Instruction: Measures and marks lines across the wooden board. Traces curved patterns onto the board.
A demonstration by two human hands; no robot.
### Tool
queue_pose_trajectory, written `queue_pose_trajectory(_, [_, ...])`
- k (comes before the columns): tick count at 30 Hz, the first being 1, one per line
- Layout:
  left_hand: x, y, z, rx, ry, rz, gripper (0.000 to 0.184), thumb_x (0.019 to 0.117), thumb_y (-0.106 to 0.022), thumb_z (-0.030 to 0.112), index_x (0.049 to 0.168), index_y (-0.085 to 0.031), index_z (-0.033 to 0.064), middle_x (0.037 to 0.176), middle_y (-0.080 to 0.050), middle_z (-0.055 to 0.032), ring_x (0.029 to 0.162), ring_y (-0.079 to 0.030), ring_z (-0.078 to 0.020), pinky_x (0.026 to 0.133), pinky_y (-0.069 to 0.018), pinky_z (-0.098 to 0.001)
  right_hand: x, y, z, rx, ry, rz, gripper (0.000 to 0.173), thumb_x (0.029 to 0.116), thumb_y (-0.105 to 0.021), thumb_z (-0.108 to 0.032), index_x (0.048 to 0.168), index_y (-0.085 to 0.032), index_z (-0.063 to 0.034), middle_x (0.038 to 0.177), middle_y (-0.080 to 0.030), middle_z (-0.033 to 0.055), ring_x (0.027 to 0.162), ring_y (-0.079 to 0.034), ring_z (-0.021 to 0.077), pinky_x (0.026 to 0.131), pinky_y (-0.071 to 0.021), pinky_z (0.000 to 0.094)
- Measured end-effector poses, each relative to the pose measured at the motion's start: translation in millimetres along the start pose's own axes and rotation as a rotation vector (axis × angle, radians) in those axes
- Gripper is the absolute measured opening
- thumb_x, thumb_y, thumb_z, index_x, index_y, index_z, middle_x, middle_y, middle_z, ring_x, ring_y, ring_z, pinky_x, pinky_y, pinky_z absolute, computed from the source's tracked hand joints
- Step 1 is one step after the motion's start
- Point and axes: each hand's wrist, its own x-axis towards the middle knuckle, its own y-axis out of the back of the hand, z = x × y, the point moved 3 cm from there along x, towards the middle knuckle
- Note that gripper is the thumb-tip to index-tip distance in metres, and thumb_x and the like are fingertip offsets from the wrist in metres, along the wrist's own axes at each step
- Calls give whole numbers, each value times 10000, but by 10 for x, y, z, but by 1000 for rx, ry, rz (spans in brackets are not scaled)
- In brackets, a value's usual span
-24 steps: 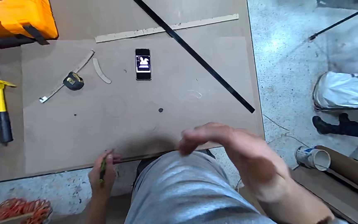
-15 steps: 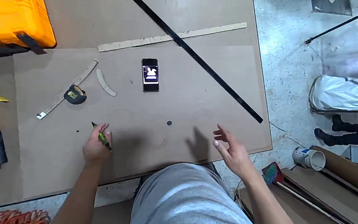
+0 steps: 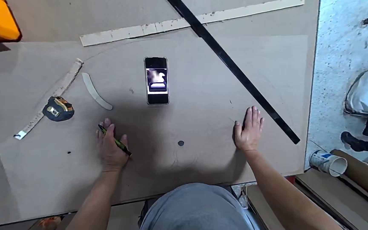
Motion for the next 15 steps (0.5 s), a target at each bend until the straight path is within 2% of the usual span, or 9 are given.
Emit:
queue_pose_trajectory(3, [-31,-12,-31,-2,23,-31,639,1055,-414,444,1544,-396,34,1639,-367,-184,1549,-294,-342,1286,-190,-544,-32,10,20,8,-5,-10,752,1030,-251,-556,1664,-204,-153,1734,-173,41,1604,-120,221,1293,-77,567])
queue_pose_trajectory(9, [-51,-3,-35,13,31,-24,630,1051,-430,435,1532,-398,30,1633,-372,-197,1548,-293,-358,1283,-187,-552,-46,0,37,11,7,2,760,1026,-245,-573,1666,-199,-166,1732,-180,53,1603,-128,237,1288,-77,584])
queue_pose_trajectory(15, [-61,6,-24,24,36,-24,619,1052,-444,423,1554,-387,63,1650,-364,-147,1559,-276,-327,1283,-195,-535,-62,4,41,15,-2,8,778,1018,-240,-600,1662,-213,-165,1728,-193,56,1602,-133,242,1283,-85,585])
